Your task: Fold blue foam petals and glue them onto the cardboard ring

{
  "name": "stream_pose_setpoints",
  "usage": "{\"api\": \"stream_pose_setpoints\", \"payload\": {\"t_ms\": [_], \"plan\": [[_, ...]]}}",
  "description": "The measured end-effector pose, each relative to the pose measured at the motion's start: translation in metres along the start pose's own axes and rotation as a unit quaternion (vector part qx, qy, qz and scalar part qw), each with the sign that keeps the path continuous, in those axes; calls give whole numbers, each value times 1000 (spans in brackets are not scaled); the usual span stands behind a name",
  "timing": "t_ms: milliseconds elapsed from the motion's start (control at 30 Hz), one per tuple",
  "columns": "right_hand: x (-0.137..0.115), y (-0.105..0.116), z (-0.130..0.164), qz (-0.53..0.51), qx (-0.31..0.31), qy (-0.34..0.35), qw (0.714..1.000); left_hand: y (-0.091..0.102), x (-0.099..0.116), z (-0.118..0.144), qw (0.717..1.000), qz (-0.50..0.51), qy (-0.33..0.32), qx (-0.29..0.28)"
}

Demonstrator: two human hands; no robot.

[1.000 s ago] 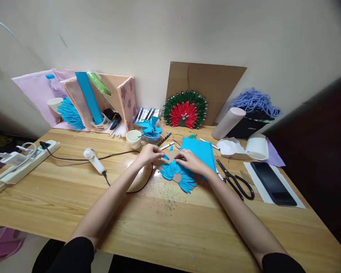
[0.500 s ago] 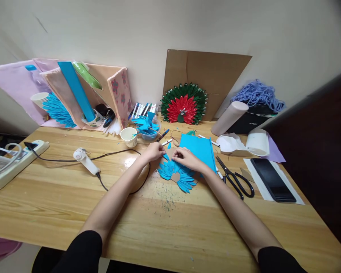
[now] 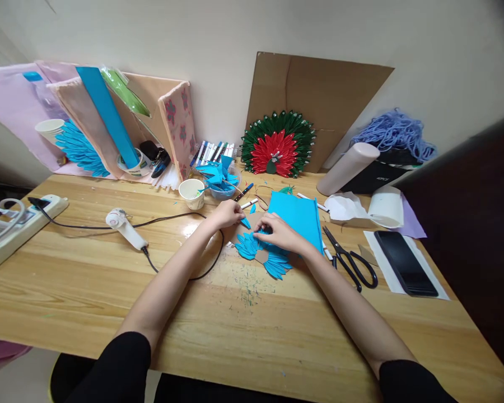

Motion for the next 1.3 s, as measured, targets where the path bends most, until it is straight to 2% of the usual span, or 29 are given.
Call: {"api": "stream_pose_setpoints", "payload": {"t_ms": [467, 733, 933, 1300], "plan": [[9, -4, 0, 4, -12, -40, 999, -4, -1, 0, 1000, 7, 3, -23], [5, -6, 1, -43, -39, 1, 998, -8, 2, 1, 999, 12, -3, -40], [-1, -1, 2, -62, -26, 38, 997, -12, 14, 3, 998, 11, -38, -58], [0, -4, 4, -62, -27, 48, 997, -30, 19, 2, 991, 38, -69, -104]]}}
Point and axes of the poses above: each hand's wrist, its own z-axis away from the middle knuckle, its own y-axis out of the back of the hand, x = y × z, the point moved 10 cm from there along -z, towards the middle knuckle, and after that the axes turned 3 degrees about x, right-handed, at the moved point
